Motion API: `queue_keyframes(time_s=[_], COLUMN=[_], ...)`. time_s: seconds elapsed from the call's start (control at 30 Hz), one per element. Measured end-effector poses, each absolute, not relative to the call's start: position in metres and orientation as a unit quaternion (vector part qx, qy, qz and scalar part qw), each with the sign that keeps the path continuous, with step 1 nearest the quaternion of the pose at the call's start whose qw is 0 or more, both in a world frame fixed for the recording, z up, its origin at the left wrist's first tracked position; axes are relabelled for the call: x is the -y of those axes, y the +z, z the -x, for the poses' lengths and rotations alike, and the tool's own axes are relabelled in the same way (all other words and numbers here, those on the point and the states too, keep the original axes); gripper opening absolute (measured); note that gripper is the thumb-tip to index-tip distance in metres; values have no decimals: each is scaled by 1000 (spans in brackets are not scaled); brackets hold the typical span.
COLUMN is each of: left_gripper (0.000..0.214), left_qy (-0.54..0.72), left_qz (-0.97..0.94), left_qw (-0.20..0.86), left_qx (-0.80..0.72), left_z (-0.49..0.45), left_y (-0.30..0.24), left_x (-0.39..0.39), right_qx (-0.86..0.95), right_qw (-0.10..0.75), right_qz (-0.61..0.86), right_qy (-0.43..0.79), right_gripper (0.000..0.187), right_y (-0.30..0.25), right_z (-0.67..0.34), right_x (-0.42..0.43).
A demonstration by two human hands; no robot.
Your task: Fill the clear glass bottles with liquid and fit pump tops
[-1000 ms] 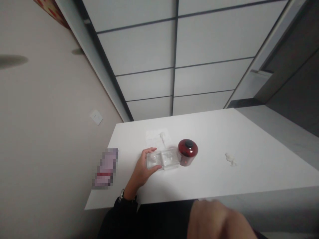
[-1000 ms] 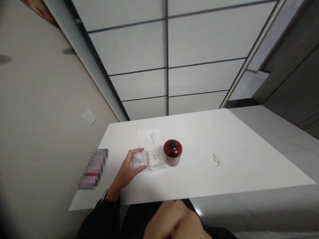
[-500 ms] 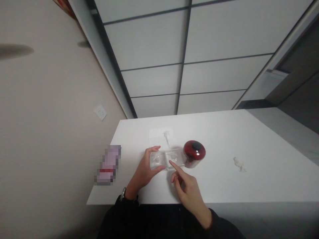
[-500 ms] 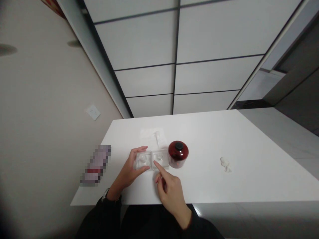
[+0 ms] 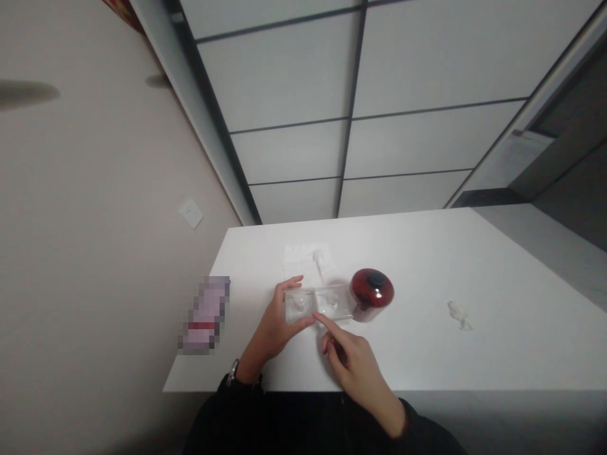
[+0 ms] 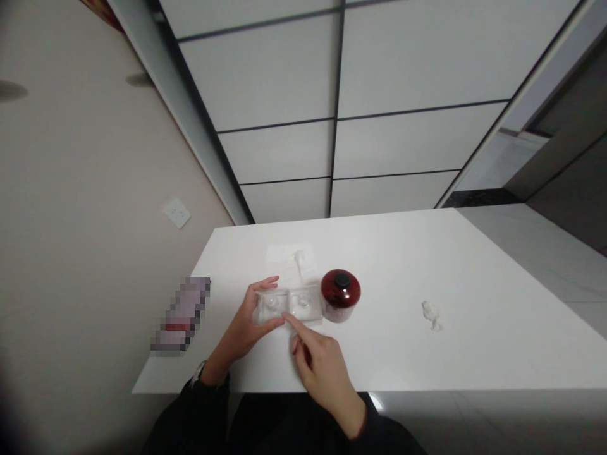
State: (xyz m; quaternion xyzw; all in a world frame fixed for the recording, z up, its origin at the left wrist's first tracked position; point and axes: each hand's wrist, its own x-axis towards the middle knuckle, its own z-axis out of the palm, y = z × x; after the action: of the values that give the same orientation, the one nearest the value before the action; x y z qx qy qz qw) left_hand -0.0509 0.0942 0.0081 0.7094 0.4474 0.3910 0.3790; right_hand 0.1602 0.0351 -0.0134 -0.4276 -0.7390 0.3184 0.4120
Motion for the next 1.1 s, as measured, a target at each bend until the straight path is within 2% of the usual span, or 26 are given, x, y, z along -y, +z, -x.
queue_keyframes(time_s=[0.13,0.27,0.43,0.6,0.83,1.1], left_gripper=[42,56,23,39,23,33], left_qy=[370,406,416,409,403,414], left_qz=[-730,-699,-696,-703,-696,-693], left_qw=[365,376,372,361,363,348], left_qx=[-444,-453,-452,-456,-470,-477], left_z=[50,50,50,48,51,47], left_y=[10,6,8,10,9,12], left_x=[-94,-94,-91,-91,-94,-92], right_qx=[746,748,747,748,751,748], right_qw=[398,393,391,396,394,399], right_qz=[432,434,436,431,433,430], right_qy=[315,312,315,314,306,312], right_gripper=[57,57,57,57,59,61], right_y=[-11,-10,-11,-12,-9,-11], right_z=[-160,-161,-160,-160,-160,-159], right_x=[-34,-34,-33,-34,-33,-34])
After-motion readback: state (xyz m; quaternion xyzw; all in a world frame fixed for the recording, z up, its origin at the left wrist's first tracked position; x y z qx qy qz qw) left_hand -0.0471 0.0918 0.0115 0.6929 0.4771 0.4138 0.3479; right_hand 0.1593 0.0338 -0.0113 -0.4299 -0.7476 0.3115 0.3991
